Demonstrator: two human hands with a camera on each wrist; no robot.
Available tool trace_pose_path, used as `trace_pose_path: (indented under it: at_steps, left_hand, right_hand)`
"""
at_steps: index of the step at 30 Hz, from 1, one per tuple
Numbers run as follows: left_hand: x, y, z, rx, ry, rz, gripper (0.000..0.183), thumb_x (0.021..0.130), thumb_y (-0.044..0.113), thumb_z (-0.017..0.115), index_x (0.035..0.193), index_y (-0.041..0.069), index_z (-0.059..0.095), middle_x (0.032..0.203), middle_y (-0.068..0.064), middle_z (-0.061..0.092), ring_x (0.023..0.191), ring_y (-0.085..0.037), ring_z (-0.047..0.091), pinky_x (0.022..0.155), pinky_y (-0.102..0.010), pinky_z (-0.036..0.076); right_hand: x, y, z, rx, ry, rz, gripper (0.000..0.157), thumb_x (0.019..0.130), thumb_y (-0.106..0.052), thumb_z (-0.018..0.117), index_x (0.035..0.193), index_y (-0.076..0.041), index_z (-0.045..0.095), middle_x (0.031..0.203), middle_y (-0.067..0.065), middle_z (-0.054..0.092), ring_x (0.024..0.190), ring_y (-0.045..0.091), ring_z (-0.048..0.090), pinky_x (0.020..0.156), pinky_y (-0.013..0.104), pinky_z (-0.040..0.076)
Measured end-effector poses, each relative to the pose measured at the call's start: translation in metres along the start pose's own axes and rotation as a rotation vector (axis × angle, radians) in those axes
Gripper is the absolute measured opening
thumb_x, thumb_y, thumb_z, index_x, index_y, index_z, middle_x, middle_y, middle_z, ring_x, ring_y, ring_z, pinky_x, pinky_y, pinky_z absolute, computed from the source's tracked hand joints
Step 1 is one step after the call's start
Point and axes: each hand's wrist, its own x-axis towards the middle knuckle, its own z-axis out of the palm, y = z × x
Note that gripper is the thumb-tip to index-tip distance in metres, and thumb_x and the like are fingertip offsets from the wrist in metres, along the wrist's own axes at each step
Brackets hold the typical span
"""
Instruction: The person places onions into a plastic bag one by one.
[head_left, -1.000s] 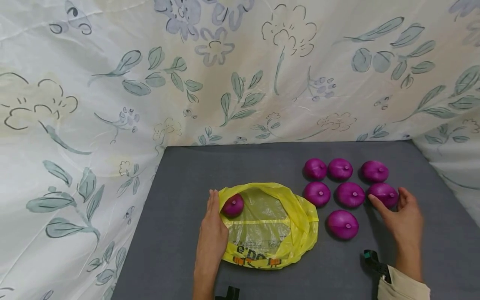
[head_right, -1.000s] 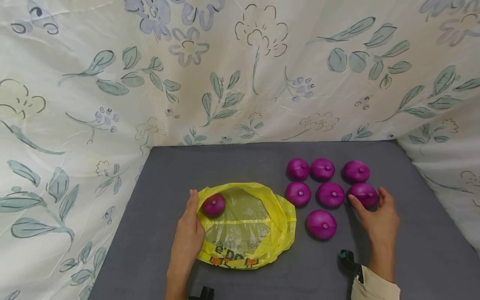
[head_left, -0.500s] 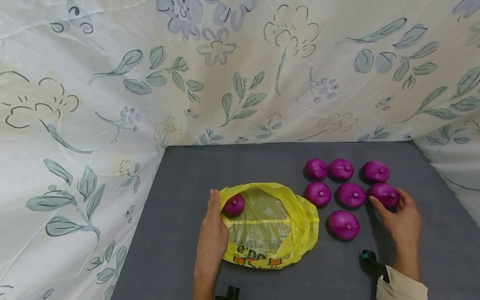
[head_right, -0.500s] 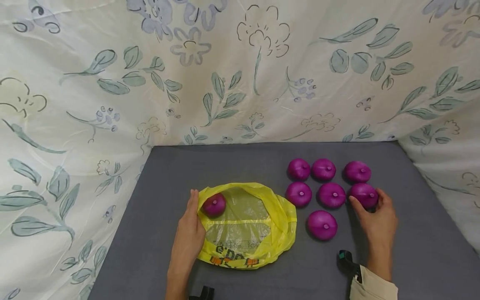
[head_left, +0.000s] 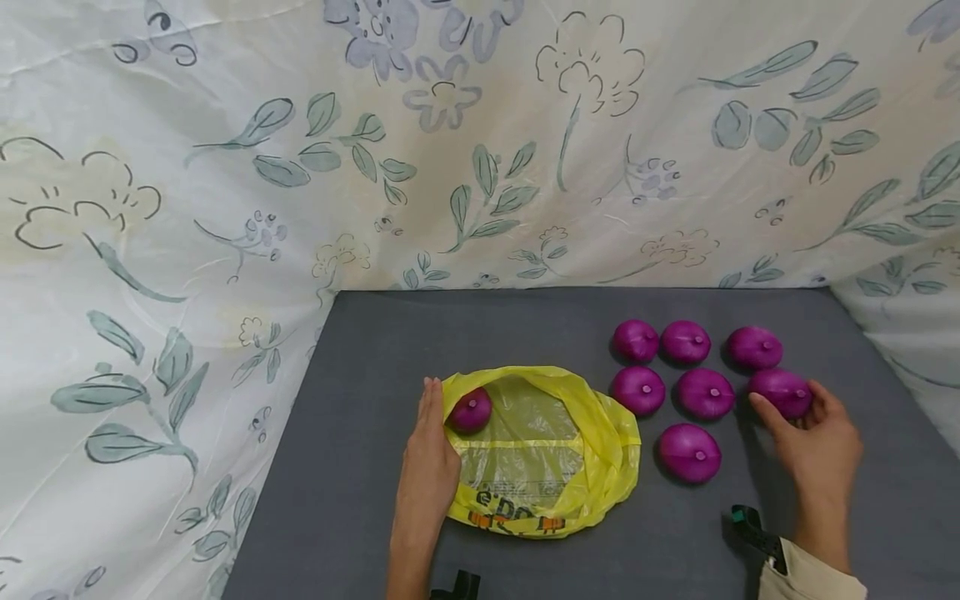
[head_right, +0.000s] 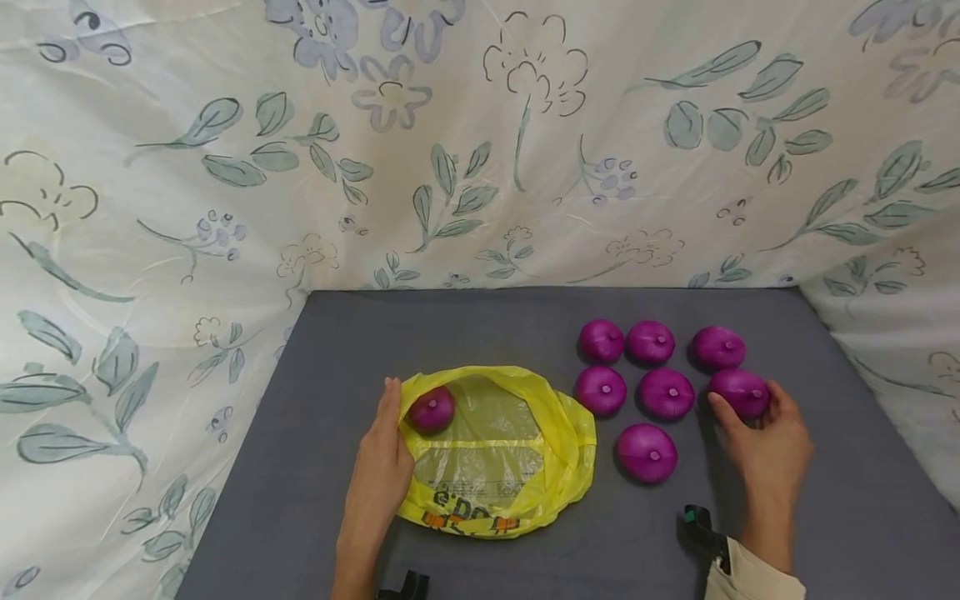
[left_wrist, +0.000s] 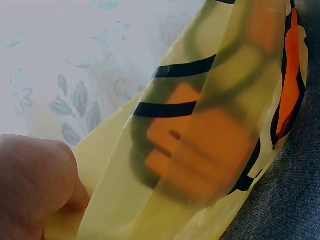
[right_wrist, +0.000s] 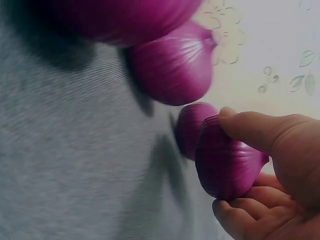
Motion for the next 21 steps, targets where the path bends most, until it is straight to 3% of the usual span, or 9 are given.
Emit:
trace_pose_path:
  at_steps: [8,10,11,13,14,16,17,21]
  left_hand:
    - [0.001,0.000,0.000,0.011,0.004,0.007,0.071,0.106,-0.010,0.041,0.170,0.013,0.021,0.176,-0.003,0.014,0.043,-0.013,0.029,0.044,-0.025,0.027]
    - [0.001,0.000,0.000,0.008,0.006,0.012,0.071,0.106,-0.010,0.041,0.170,0.012,0.022,0.176,-0.005,0.015,0.046,-0.017,0.036,0.044,-0.025,0.027]
    - [0.001,-0.001,0.000,0.006,0.009,0.018,0.070,0.106,-0.010,0.042,0.170,0.011,0.023,0.176,-0.007,0.016,0.055,-0.021,0.050,0.044,-0.025,0.028]
    - [0.001,-0.001,0.001,0.003,0.012,0.025,0.070,0.106,-0.011,0.042,0.170,0.011,0.023,0.176,-0.009,0.017,0.092,-0.031,0.069,0.044,-0.025,0.029]
    - [0.001,-0.001,0.001,0.000,0.013,0.030,0.070,0.106,-0.011,0.042,0.170,0.010,0.023,0.176,-0.011,0.018,0.117,-0.035,0.066,0.044,-0.026,0.030]
    - [0.001,-0.001,0.001,-0.003,0.012,0.034,0.070,0.106,-0.011,0.041,0.170,0.010,0.022,0.175,-0.012,0.019,0.152,-0.037,0.039,0.044,-0.026,0.030]
    - [0.001,-0.001,0.001,-0.005,0.013,0.035,0.070,0.106,-0.011,0.042,0.170,0.010,0.023,0.175,-0.012,0.019,0.157,-0.036,0.028,0.044,-0.026,0.031]
    - [0.000,0.000,0.001,-0.007,0.009,0.026,0.071,0.106,-0.011,0.042,0.170,0.012,0.022,0.176,-0.008,0.017,0.159,-0.032,0.023,0.044,-0.026,0.030]
  right_hand:
    - [-0.012,-0.028,-0.016,0.036,0.017,-0.005,0.094,0.093,-0.040,0.080,0.169,-0.017,0.029,0.167,0.012,0.035,0.151,0.024,0.039,0.121,0.032,0.033]
    - [-0.016,-0.035,-0.020,0.037,0.016,-0.002,0.093,0.094,-0.040,0.079,0.169,-0.020,0.029,0.167,0.009,0.034,0.150,0.022,0.039,0.120,0.032,0.033]
    - [-0.018,-0.039,-0.021,0.041,0.020,-0.004,0.093,0.094,-0.039,0.079,0.169,-0.020,0.029,0.167,0.009,0.033,0.150,0.021,0.038,0.120,0.031,0.032]
    - [-0.023,-0.045,-0.023,0.059,0.030,-0.006,0.092,0.094,-0.038,0.080,0.169,-0.022,0.029,0.168,0.007,0.032,0.150,0.018,0.038,0.120,0.030,0.032]
    - [-0.025,-0.048,-0.023,0.065,0.037,-0.009,0.092,0.094,-0.038,0.080,0.169,-0.023,0.029,0.168,0.007,0.032,0.150,0.017,0.037,0.120,0.030,0.032]
    - [-0.030,-0.055,-0.023,0.071,0.051,-0.022,0.091,0.094,-0.037,0.080,0.169,-0.024,0.030,0.168,0.006,0.033,0.151,0.016,0.037,0.120,0.030,0.032]
    - [-0.032,-0.059,-0.023,0.079,0.055,-0.031,0.090,0.094,-0.037,0.081,0.168,-0.025,0.031,0.168,0.006,0.033,0.151,0.016,0.038,0.120,0.030,0.032]
    - [-0.043,-0.076,-0.023,0.082,0.026,-0.065,0.091,0.091,-0.036,0.084,0.167,-0.028,0.035,0.167,0.003,0.038,0.149,0.016,0.042,0.116,0.026,0.035]
